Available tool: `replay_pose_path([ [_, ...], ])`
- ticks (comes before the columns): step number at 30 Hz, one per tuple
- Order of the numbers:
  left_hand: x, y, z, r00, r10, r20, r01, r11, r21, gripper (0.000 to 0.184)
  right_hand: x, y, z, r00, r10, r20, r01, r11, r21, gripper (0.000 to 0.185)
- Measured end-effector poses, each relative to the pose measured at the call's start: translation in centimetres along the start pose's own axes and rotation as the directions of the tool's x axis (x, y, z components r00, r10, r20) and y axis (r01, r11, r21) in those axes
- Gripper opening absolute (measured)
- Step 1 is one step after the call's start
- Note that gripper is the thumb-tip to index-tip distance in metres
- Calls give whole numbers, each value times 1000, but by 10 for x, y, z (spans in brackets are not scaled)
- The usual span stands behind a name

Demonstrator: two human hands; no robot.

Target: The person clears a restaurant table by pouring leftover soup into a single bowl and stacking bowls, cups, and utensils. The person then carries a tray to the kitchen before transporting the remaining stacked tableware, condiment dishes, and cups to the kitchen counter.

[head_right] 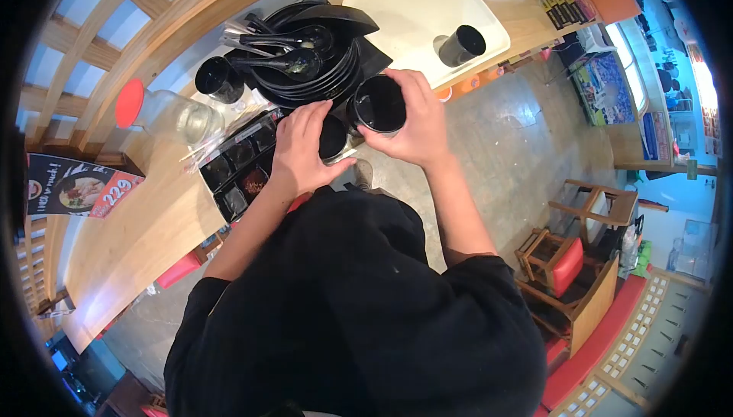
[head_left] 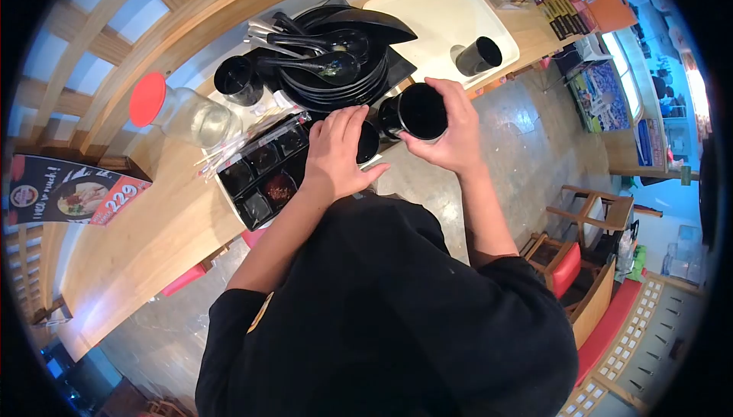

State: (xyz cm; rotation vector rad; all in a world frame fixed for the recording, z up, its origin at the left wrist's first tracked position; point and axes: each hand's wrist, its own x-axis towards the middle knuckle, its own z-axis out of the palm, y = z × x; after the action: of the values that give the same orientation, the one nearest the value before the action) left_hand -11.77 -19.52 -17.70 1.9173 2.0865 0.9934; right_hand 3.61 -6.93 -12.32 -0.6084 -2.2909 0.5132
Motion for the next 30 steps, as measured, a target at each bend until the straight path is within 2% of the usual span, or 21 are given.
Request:
replay_pose_path([
  [5,12,7,13,999,-27,27,25,998,53,82,-4,5,5,994,89,64,-88,996,-17,71],
  [7,16,8,20,999,-27,24,25,998,52,82,-2,6,-1,977,116,177,-119,993,8,74],
  [8,16,8,22,999,-30,25,28,997,74,81,-2,18,-7,985,35,168,-40,999,28,76],
  [10,18,8,23,999,-46,13,45,993,105,78,3,49,-26,952,295,85,-307,909,282,79],
  [12,16,7,21,999,-42,-32,45,994,98,77,21,111,-43,877,454,-159,-448,891,72,83],
  [13,14,8,20,997,-34,-66,40,995,95,76,29,143,-44,874,404,-270,-473,835,-281,85],
  [14,13,9,17,993,-40,-112,49,995,82,75,35,170,-42,881,311,-356,-470,659,-587,88],
  [15,9,9,14,990,-61,-126,73,993,95,75,41,189,-41,832,492,-257,-541,618,-570,93],
  [17,-3,4,3,970,-49,-238,77,991,109,74,50,225,-43,787,611,81,-504,713,-487,88],
  [18,-9,3,-6,952,-48,-304,84,991,106,65,59,235,-44,808,577,118,-444,729,-521,79],
  [19,-19,0,-14,943,-77,-323,123,984,127,65,64,240,-42,824,544,157,-383,740,-553,70],
  [21,-42,-9,-30,847,-109,-521,178,981,84,57,77,226,-45,822,541,178,-355,731,-582,60],
  [23,-66,-20,-42,743,-242,-623,267,962,-55,51,94,211,-50,841,511,178,-310,725,-615,60],
  [25,-86,-27,-58,637,-403,-657,386,905,-180,46,120,177,-64,883,401,243,-177,765,-620,57],
  [27,-106,-39,-70,570,-440,-694,520,847,-110,44,142,114,-76,968,167,189,-21,800,-599,58],
  [29,-122,-52,-75,497,-481,-722,564,811,-152,45,163,58,-82,979,-75,188,157,868,-470,64],
  [30,-127,-57,-78,470,-501,-726,572,800,-182,45,173,36,-79,975,-144,170,195,921,-336,65],
])
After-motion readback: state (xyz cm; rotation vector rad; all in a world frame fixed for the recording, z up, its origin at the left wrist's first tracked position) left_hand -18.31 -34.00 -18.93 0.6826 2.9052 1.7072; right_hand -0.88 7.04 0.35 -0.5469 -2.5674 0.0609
